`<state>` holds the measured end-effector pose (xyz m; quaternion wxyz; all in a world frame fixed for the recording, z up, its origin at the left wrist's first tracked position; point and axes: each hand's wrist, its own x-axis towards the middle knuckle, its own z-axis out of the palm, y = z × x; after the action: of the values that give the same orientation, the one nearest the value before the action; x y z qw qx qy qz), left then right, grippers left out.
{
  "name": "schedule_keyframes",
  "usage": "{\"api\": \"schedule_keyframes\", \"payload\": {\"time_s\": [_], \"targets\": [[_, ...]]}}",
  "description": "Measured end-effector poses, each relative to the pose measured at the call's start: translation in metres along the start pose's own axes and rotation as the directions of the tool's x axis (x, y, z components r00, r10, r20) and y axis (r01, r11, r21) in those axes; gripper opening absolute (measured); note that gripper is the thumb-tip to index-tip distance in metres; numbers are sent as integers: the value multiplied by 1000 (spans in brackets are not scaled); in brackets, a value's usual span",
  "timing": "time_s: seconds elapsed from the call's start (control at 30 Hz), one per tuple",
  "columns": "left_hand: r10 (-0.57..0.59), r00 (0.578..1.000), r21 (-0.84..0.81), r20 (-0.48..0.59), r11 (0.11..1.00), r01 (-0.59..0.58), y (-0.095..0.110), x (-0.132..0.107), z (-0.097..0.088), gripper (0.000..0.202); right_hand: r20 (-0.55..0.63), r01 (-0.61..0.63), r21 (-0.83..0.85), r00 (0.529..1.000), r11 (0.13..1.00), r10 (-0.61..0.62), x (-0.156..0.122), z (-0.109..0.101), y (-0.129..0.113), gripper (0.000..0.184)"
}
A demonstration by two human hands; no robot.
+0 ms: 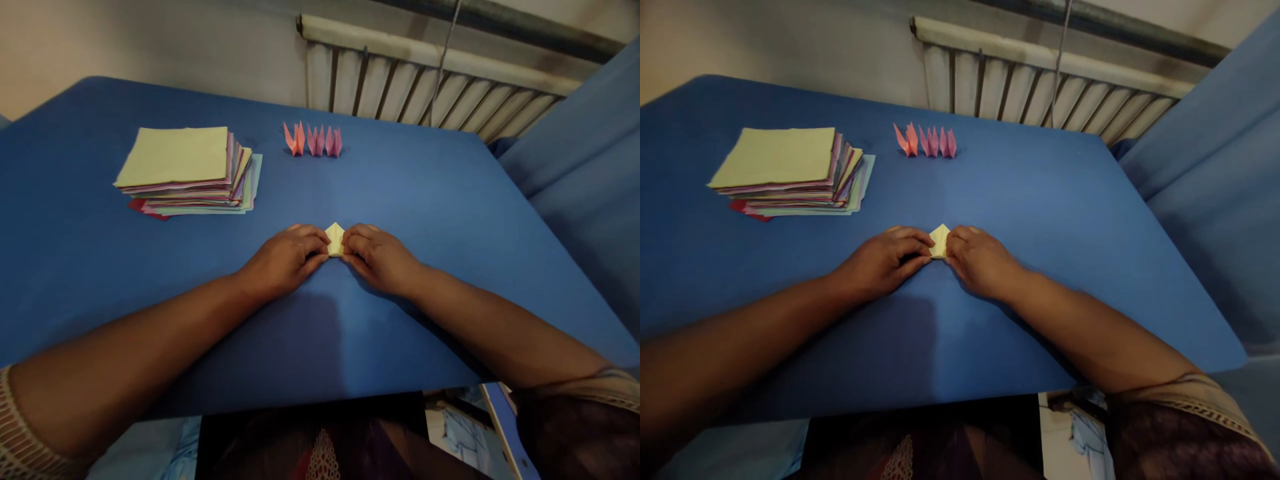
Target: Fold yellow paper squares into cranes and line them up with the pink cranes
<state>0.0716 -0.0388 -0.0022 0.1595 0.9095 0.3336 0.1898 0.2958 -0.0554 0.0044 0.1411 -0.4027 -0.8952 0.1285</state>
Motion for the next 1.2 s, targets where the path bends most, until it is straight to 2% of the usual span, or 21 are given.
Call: {"api": "schedule_keyframes", "payload": {"time_s": [0.17,0.37,0.53,0.63,0.8,0.93,1.03,1.2], "targets": [[-117,993,-52,-15,992,116,0,4,-1,20,-69,-97,125,992,987,106,1,5,3,8],[-178,983,15,-41,984,179,-3,8,1,17,-62,-171,70,983,983,176,2,5,2,10],[-160,985,40,-69,986,163,-3,7,1,11,-48,-183,-34,982,982,182,0,2,-5,11],[-88,994,76,-71,993,94,-1,6,-1,22,-16,-128,-133,992,983,127,-3,1,-9,20],[79,994,184,81,979,-93,2,-4,-1,33,95,-2,-266,995,964,29,-8,0,-12,31],[67,989,265,131,959,-100,4,-12,-7,34,103,-11,-266,994,964,40,-10,-2,-17,32],[64,986,257,156,961,-103,7,-12,-11,34,112,-29,-291,992,956,64,-11,-4,-22,31],[9,985,266,171,962,-55,15,-3,-6,46,125,-20,-348,990,937,67,-12,-5,-30,33]]}}
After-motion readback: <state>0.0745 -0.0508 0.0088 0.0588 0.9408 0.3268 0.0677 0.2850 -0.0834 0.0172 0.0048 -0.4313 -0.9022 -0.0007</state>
